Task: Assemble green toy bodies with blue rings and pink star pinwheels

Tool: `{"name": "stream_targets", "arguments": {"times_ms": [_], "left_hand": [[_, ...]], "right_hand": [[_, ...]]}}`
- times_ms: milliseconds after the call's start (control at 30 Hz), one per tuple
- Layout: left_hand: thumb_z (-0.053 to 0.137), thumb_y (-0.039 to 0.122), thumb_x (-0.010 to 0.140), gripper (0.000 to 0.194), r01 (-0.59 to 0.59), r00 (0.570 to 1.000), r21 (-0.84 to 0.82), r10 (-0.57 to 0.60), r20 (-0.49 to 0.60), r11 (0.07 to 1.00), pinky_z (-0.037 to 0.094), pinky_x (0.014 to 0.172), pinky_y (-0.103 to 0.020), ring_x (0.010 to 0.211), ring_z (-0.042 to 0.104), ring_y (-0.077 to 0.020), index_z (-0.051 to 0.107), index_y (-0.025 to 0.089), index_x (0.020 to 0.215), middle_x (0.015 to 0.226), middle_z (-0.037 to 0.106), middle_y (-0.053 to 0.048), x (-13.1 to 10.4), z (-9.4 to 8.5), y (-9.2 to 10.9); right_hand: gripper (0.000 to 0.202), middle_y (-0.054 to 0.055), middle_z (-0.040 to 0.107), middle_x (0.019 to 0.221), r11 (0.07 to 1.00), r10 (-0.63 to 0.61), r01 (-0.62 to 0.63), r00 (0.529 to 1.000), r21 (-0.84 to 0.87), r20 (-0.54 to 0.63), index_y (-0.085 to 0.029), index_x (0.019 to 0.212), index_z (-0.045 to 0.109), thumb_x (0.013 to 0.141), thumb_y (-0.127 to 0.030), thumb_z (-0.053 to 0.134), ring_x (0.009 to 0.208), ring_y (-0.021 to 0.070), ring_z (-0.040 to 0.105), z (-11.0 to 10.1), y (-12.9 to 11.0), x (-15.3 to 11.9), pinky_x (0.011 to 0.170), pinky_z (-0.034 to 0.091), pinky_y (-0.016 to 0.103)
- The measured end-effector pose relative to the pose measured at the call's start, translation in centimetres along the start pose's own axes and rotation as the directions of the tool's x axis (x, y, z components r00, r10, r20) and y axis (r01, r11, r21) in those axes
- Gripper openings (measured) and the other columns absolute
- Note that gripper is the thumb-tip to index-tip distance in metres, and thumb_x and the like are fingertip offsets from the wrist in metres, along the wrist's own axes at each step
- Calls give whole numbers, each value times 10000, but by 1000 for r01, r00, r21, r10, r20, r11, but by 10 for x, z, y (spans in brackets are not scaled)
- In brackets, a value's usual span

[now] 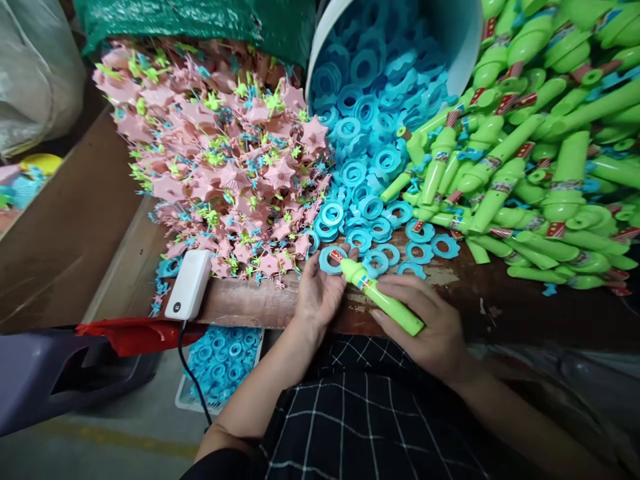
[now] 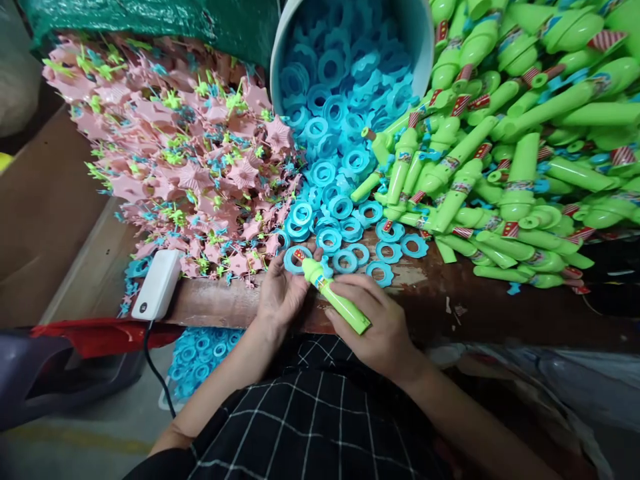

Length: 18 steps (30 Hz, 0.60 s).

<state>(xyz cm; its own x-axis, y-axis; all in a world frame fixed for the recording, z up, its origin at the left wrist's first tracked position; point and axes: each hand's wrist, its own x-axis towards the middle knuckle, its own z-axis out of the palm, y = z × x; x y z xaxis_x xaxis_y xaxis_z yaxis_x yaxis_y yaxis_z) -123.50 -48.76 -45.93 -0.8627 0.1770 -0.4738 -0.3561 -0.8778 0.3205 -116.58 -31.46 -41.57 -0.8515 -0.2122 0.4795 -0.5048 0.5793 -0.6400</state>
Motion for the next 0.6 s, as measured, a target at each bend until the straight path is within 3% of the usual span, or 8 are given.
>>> {"name": "stream_targets", "arguments": {"times_ms": [167, 267, 300, 367, 433, 467, 533, 600], "left_hand": [[634, 293, 902, 314, -131, 989, 154, 120, 83, 979, 537, 989, -407, 1054, 704, -242, 632, 140, 1176, 1010, 749, -96, -6, -3, -2], [784, 272, 807, 516, -216, 964, 346, 143, 224, 913, 505, 912, -315, 955, 673, -184, 588, 173, 1275, 975, 739, -52, -15, -9, -10], [804, 279, 793, 557, -221, 956, 377, 124, 265, 899, 493, 887, -296, 930, 656, -171, 580, 180, 1294, 974, 730, -43, -18, -11, -12], [809, 316, 789, 589, -212, 944, 397, 81, 320, 893, 480, 845, -282, 898, 627, -163, 576, 188, 1315, 985, 711, -39, -26, -13, -14], [788, 364, 807, 608, -217, 931, 423, 56, 362, 880, 482, 854, -303, 916, 623, -181, 565, 190, 1345, 1030, 704, -56, -31, -13, -11], [755, 403, 839, 596, -247, 922, 461, 60, 382, 852, 485, 885, -327, 951, 630, -200, 557, 191, 1360, 1062, 706, -71, -31, -13, -7], [617, 471, 948, 534, -392, 896, 600, 141, 421, 697, 468, 992, -394, 1088, 630, -241, 521, 214, 1407, 1181, 696, -103, -26, -12, 6], [503, 454, 1011, 506, -582, 804, 758, 348, 482, 296, 399, 1111, -467, 1275, 547, -278, 473, 229, 1463, 1359, 624, -134, -12, -12, 28]], "right_hand": [[290, 83, 718, 1190, 968, 252, -252, 966, -12, 53, -210, 1257, 594, 969, -240, 616, 1083, 220, 704, 34, 13, -38, 916, 562, 325], [289, 85, 736, 1071, 855, 489, -505, 861, 117, 139, -201, 1159, 582, 925, -349, 664, 950, 234, 712, 39, 9, -35, 784, 553, 325], [304, 59, 725, 959, 764, 569, -602, 798, 231, 198, -201, 1100, 573, 893, -384, 701, 820, 197, 692, 39, 6, -33, 689, 528, 287], [376, -9, 637, 763, 442, 649, -761, 637, 475, 417, -200, 1033, 539, 846, -454, 745, 552, 92, 530, 39, 1, -26, 493, 379, 203], [451, -54, 549, 668, 58, 563, -816, 503, 576, 656, -195, 1006, 513, 821, -528, 754, 419, 24, 304, 39, -1, -21, 407, 194, 174], [478, -61, 536, 648, -74, 502, -812, 471, 579, 725, -192, 988, 503, 812, -560, 752, 397, 9, 229, 39, 0, -19, 396, 140, 174], [491, -33, 589, 661, -150, 450, -796, 474, 587, 757, -186, 990, 499, 821, -577, 744, 385, -1, 204, 41, 2, -17, 391, 127, 178], [490, 13, 661, 715, -32, 502, -778, 530, 627, 683, -175, 1118, 520, 861, -537, 728, 392, 6, 258, 43, 5, -15, 405, 158, 180]]}}
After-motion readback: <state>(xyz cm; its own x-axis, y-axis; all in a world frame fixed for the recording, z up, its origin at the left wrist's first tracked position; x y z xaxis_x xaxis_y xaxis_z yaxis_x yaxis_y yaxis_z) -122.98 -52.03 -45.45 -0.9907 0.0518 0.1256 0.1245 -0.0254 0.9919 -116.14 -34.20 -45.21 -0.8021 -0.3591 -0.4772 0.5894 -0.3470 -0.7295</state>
